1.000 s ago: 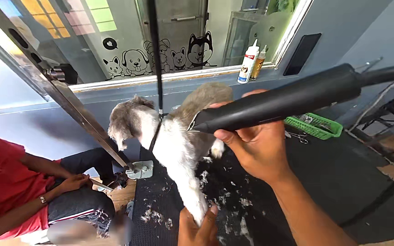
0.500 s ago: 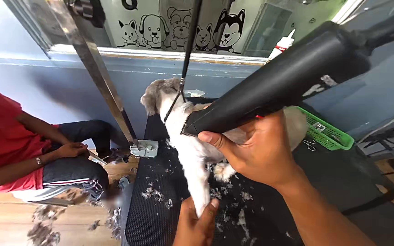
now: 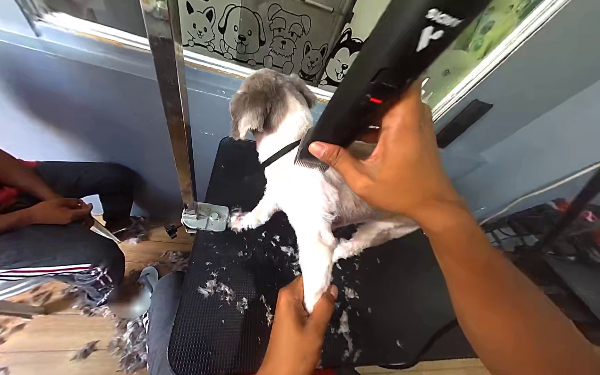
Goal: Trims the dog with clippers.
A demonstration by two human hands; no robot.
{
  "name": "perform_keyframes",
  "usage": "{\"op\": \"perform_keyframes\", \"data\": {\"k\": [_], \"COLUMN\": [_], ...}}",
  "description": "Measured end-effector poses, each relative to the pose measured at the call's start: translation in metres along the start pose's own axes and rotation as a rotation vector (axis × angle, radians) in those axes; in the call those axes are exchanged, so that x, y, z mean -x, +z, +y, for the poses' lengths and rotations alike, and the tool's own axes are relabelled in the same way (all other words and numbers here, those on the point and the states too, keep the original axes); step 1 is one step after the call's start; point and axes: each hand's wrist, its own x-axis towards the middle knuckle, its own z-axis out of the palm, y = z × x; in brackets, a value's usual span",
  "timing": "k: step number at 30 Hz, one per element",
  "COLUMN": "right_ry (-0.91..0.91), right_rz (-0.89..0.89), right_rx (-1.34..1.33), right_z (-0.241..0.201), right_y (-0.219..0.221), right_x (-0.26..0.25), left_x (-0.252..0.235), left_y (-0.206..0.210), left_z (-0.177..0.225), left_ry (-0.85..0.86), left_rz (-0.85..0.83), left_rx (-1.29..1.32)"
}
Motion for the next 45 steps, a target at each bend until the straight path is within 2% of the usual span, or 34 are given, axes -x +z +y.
{"op": "perform_keyframes", "data": {"k": [7, 15, 20, 23, 30, 31, 34, 36, 38, 42, 45], "right_ry": [0.104, 0.168, 0.225, 0.234, 0.264, 0.241, 0.146, 0.114, 0.116, 0.119, 0.123], "right_rz": [-0.130, -0.137, -0.162, -0.180, -0.397, -0.376, -0.136, -0.056, -0.093, -0.238, -0.259], "right_rx": [-0.066, -0.273, -0.130, -0.177, -0.282, -0.263, -0.196, -0.078, -0.033, -0.120, -0.201], "right_z": [0.008, 0.024, 0.010, 0.013, 0.008, 0.007, 0.013, 0.020, 0.025, 0.026, 0.025], "right_y": [-0.004, 0.005, 0.008, 0.002, -0.006, -0.005, 0.000, 0.002, 0.002, 0.004, 0.003], "right_x": [0.002, 0.049, 0.069, 0.068, 0.073, 0.071, 0.050, 0.032, 0.021, 0.022, 0.029], "left_x": [-0.003, -0.001, -0.007, -0.009, -0.013, -0.014, -0.019, -0.021, -0.023, -0.023, -0.021], "left_y": [-0.007, -0.006, -0.009, -0.007, -0.005, -0.005, -0.004, -0.003, -0.004, -0.005, -0.002], "left_z": [0.002, -0.010, -0.009, -0.010, -0.014, -0.013, -0.006, -0.002, 0.002, 0.005, 0.007], "left_ry": [0.004, -0.073, -0.057, -0.052, 0.051, 0.070, 0.099, 0.109, 0.121, 0.121, 0.123], "left_rz": [0.019, 0.028, 0.021, 0.023, 0.034, 0.033, 0.027, 0.021, 0.015, 0.031, 0.048], "left_rx": [-0.064, 0.010, -0.069, -0.102, -0.191, -0.212, -0.270, -0.280, -0.276, -0.282, -0.308]}}
